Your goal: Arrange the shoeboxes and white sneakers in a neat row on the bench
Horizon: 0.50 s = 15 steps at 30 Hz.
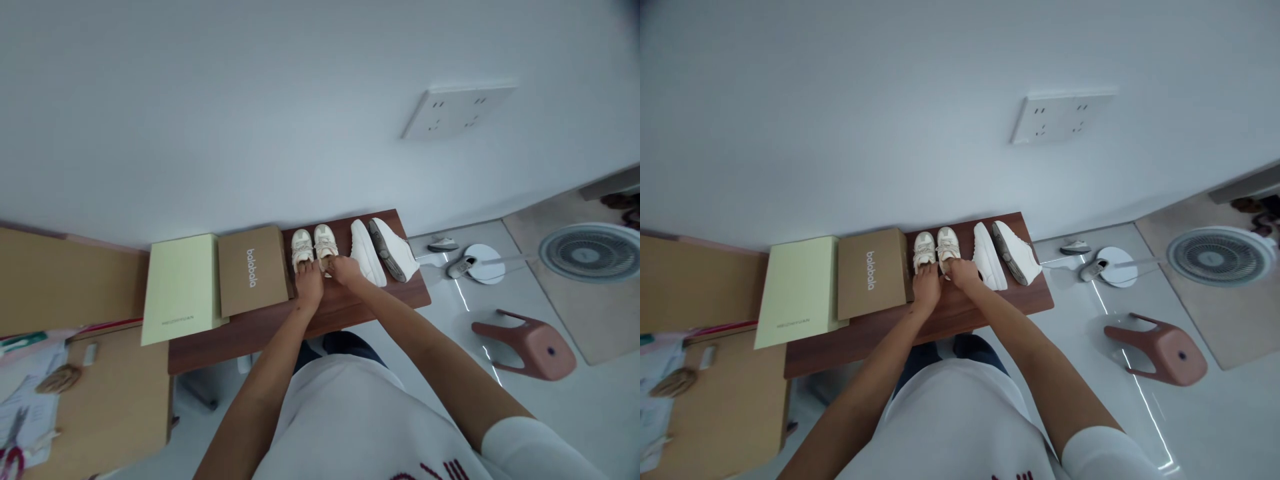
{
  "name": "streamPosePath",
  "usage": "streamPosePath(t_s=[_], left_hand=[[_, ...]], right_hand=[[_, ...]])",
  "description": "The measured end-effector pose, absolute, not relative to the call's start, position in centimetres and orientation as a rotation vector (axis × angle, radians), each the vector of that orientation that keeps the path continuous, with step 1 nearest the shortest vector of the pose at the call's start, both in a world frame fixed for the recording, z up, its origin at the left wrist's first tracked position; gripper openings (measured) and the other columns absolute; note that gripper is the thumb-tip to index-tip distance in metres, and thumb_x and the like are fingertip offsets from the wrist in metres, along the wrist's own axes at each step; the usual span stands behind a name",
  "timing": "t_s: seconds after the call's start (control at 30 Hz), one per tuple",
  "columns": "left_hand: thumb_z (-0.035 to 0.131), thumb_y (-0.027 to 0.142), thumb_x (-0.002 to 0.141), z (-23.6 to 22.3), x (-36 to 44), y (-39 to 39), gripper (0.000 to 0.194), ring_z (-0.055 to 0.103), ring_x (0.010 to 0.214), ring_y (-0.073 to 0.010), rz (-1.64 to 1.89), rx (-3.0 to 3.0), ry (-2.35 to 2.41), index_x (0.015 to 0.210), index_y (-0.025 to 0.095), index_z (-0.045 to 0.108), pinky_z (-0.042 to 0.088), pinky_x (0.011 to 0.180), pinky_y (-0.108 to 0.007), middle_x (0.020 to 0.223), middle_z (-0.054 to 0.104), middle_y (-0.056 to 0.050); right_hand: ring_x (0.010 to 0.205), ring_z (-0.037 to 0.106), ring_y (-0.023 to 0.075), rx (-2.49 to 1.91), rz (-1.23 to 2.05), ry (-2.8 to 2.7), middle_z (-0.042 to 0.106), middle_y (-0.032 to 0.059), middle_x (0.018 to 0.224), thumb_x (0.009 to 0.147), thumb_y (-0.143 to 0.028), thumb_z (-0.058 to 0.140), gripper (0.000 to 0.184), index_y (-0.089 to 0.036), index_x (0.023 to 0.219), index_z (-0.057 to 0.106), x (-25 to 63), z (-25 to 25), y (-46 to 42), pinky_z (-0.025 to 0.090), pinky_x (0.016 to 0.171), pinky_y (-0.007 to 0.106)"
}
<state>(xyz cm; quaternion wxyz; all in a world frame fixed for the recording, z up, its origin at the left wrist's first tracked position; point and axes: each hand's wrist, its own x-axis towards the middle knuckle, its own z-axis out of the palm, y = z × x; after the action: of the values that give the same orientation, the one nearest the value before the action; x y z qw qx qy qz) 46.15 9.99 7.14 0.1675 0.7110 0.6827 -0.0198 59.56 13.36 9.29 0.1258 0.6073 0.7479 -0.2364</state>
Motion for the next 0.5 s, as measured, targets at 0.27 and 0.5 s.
streamPosePath(t_s=[0.27,0.5], left_hand=[[0.062,0.02,0.093,6.4,51.3,9.8,0.038,0.059,0.124,-0.028,0.336,1.989,1.605,0.13,0.017,0.058,0.043,0.106,-0.042,0.129,0.066,-0.015],[0.076,0.022,0.082,1.4,55.6,8.2,0.047,0.066,0.115,-0.0254,0.45,1.327,1.549,0.125,0.013,0.06,0.05,0.096,-0.037,0.123,0.069,-0.018]], right_hand=[[0.114,0.062,0.0272,2.119,-0.581,2.27,0.07,0.0132,0.124,0.101,-0.034,0.049,0.03,-0.02,0.118,0.069,66.6,9.5,11.7,0.047,0.097,0.036],[0.115,0.061,0.0297,2.563,-0.522,2.019,0.07,0.0138,0.123,0.095,-0.03,0.057,0.029,-0.017,0.117,0.069,76.8,7.8,9.9,0.045,0.1,0.038]])
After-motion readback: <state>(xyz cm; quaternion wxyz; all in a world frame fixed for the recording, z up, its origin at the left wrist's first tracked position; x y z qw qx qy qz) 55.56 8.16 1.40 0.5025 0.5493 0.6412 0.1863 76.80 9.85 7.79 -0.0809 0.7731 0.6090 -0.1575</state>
